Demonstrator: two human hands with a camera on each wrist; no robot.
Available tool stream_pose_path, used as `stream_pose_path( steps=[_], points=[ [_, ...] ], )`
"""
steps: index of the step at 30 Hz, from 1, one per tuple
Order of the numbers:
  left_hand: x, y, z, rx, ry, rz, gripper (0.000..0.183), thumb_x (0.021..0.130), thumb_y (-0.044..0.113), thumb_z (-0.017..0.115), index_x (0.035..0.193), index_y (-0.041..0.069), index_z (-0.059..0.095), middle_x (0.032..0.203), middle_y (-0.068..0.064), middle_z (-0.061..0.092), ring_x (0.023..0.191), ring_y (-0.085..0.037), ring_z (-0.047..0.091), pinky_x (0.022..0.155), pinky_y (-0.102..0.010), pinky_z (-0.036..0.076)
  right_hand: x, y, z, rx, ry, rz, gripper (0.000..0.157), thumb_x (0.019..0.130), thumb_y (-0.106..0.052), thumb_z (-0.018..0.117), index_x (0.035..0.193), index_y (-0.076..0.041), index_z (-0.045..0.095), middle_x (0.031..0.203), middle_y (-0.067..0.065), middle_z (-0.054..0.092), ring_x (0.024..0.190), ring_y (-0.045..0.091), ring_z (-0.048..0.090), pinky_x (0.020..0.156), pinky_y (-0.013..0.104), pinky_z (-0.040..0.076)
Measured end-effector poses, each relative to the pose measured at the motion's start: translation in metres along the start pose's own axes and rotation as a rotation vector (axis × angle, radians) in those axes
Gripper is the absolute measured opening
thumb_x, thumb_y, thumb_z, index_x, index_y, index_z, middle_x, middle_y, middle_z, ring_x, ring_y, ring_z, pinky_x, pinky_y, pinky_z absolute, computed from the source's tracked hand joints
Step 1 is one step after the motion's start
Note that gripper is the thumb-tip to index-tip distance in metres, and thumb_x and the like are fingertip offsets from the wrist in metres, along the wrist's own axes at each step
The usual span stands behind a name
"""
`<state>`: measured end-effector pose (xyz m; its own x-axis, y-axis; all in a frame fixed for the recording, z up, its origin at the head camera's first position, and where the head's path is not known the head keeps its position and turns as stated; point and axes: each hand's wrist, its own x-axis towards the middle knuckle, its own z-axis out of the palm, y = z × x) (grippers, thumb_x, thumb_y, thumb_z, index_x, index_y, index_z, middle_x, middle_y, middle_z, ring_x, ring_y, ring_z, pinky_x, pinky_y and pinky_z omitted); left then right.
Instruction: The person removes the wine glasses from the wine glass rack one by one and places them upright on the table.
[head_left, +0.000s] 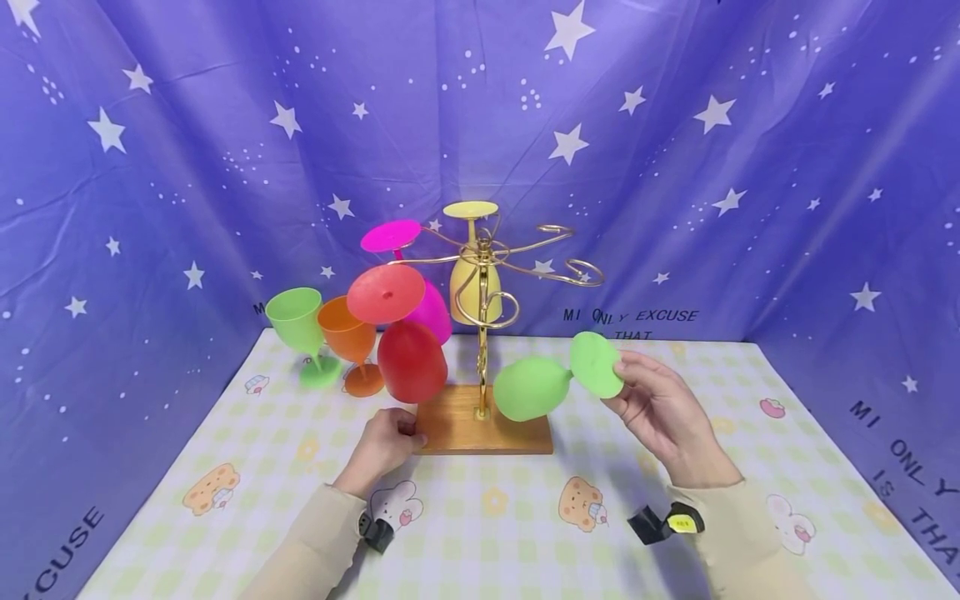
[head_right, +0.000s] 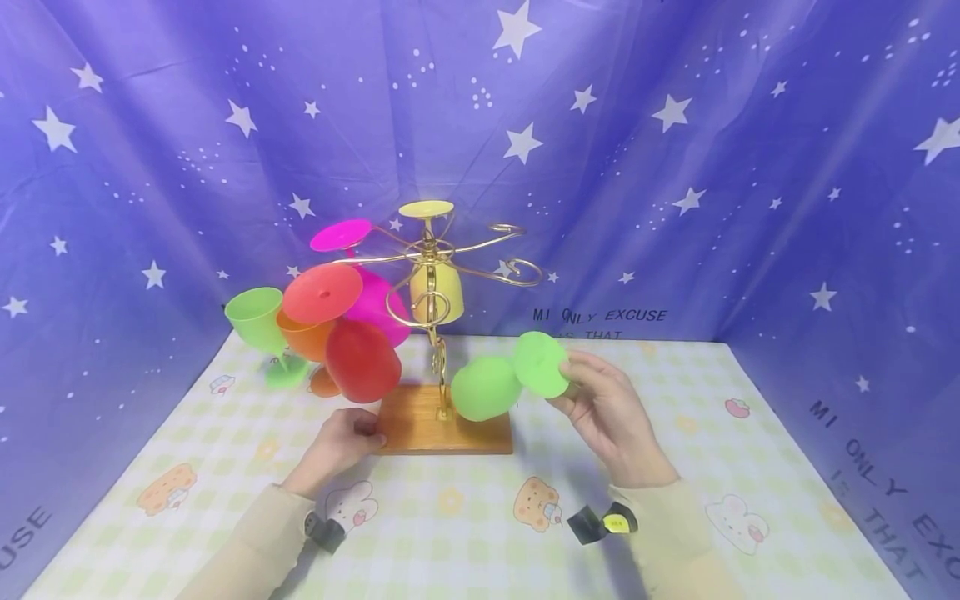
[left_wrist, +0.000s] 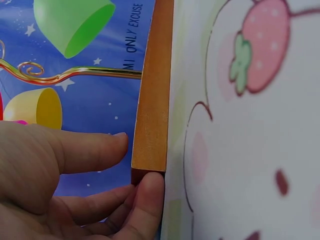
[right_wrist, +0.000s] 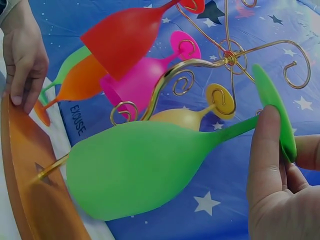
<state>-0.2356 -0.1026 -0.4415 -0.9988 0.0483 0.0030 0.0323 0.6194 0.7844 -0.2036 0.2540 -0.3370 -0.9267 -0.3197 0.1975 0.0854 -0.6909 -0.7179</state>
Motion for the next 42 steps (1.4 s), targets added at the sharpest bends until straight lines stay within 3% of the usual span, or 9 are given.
stream_pose_path(
  steps=[8, 16, 20, 22, 25, 30, 34, 38, 42],
  points=[
    [-0.001, 0.004, -0.001, 0.023, 0.006, 0.006, 0.009, 0.078, 0.006, 0.072, 0.080, 0.005, 0.064, 0.067, -0.002, 0.054, 0.064, -0.018, 0.048, 0.057, -0.027, 0.039, -0.002, 0.006, 0.002, 0.013, -0.029, 0.019, 0.035, 0.100, 0.006, 0.032, 0.114, 0.006, 0.063, 0.111, 0.019, 0.066, 0.097, 0.024, 0.067, 0.084, 0.030, 0.053],
    [-0.007, 0.018, -0.005, 0.020, 0.098, 0.158, 0.022, 0.081, 0.008, 0.064, 0.063, 0.008, 0.052, 0.056, 0.001, 0.042, 0.053, -0.014, 0.040, 0.051, -0.027, 0.032, -0.005, 0.012, 0.003, 0.034, -0.065, 0.035, 0.037, 0.100, 0.005, 0.030, 0.115, 0.006, 0.063, 0.111, 0.018, 0.066, 0.097, 0.024, 0.067, 0.086, 0.031, 0.052],
    [-0.013, 0.028, -0.003, -0.031, 0.074, 0.161, 0.010, 0.083, 0.011, 0.066, 0.074, 0.009, 0.065, 0.064, 0.003, 0.056, 0.061, -0.013, 0.052, 0.058, -0.028, 0.043, -0.005, 0.014, 0.004, 0.039, -0.087, 0.042, 0.037, 0.100, 0.005, 0.029, 0.116, 0.006, 0.062, 0.112, 0.019, 0.066, 0.097, 0.024, 0.067, 0.087, 0.031, 0.052],
    [-0.016, 0.033, -0.002, -0.084, 0.042, 0.157, 0.006, 0.084, 0.012, 0.067, 0.084, 0.007, 0.070, 0.074, 0.001, 0.064, 0.069, -0.015, 0.060, 0.065, -0.030, 0.050, -0.005, 0.015, 0.004, 0.042, -0.101, 0.047, 0.037, 0.100, 0.005, 0.029, 0.116, 0.006, 0.062, 0.112, 0.019, 0.066, 0.097, 0.023, 0.067, 0.087, 0.031, 0.052],
    [-0.019, 0.039, 0.000, -0.167, -0.002, 0.180, 0.015, 0.085, 0.012, 0.068, 0.096, 0.002, 0.070, 0.089, -0.005, 0.068, 0.081, -0.020, 0.067, 0.074, -0.033, 0.054, -0.005, 0.017, 0.004, 0.045, -0.125, 0.053, 0.038, 0.100, 0.005, 0.028, 0.117, 0.006, 0.062, 0.111, 0.018, 0.066, 0.097, 0.023, 0.067, 0.087, 0.030, 0.052],
    [-0.023, 0.043, 0.005, -0.330, -0.070, 0.214, 0.022, 0.089, 0.011, 0.065, 0.104, -0.005, 0.065, 0.095, -0.012, 0.067, 0.085, -0.028, 0.068, 0.076, -0.034, 0.056, -0.005, 0.020, 0.005, 0.075, -0.155, 0.062, 0.039, 0.100, 0.006, 0.027, 0.116, 0.007, 0.062, 0.111, 0.020, 0.066, 0.097, 0.024, 0.067, 0.087, 0.031, 0.052],
    [-0.023, 0.043, 0.008, -0.554, -0.180, 0.169, 0.027, 0.092, 0.012, 0.062, 0.108, -0.009, 0.061, 0.098, -0.019, 0.065, 0.089, -0.035, 0.067, 0.079, -0.039, 0.056, -0.005, 0.023, 0.006, 0.078, -0.166, 0.075, 0.038, 0.100, 0.006, 0.027, 0.117, 0.007, 0.061, 0.111, 0.019, 0.066, 0.099, 0.024, 0.066, 0.089, 0.031, 0.051],
    [-0.023, 0.041, 0.010, -0.737, -0.279, 0.125, 0.027, 0.094, 0.012, 0.059, 0.109, -0.010, 0.058, 0.098, -0.014, 0.065, 0.089, -0.030, 0.066, 0.085, -0.041, 0.054, -0.006, 0.026, 0.007, 0.071, -0.168, 0.089, 0.038, 0.101, 0.005, 0.027, 0.118, 0.007, 0.060, 0.112, 0.019, 0.066, 0.100, 0.023, 0.066, 0.089, 0.031, 0.051],
    [-0.023, 0.039, 0.011, -0.902, -0.335, 0.103, 0.023, 0.096, 0.010, 0.055, 0.109, -0.008, 0.058, 0.100, -0.008, 0.064, 0.089, -0.026, 0.066, 0.087, -0.042, 0.053, -0.007, 0.028, 0.008, 0.077, -0.163, 0.100, 0.037, 0.101, 0.005, 0.028, 0.118, 0.007, 0.060, 0.111, 0.019, 0.066, 0.099, 0.023, 0.066, 0.088, 0.030, 0.051]
  ],
)
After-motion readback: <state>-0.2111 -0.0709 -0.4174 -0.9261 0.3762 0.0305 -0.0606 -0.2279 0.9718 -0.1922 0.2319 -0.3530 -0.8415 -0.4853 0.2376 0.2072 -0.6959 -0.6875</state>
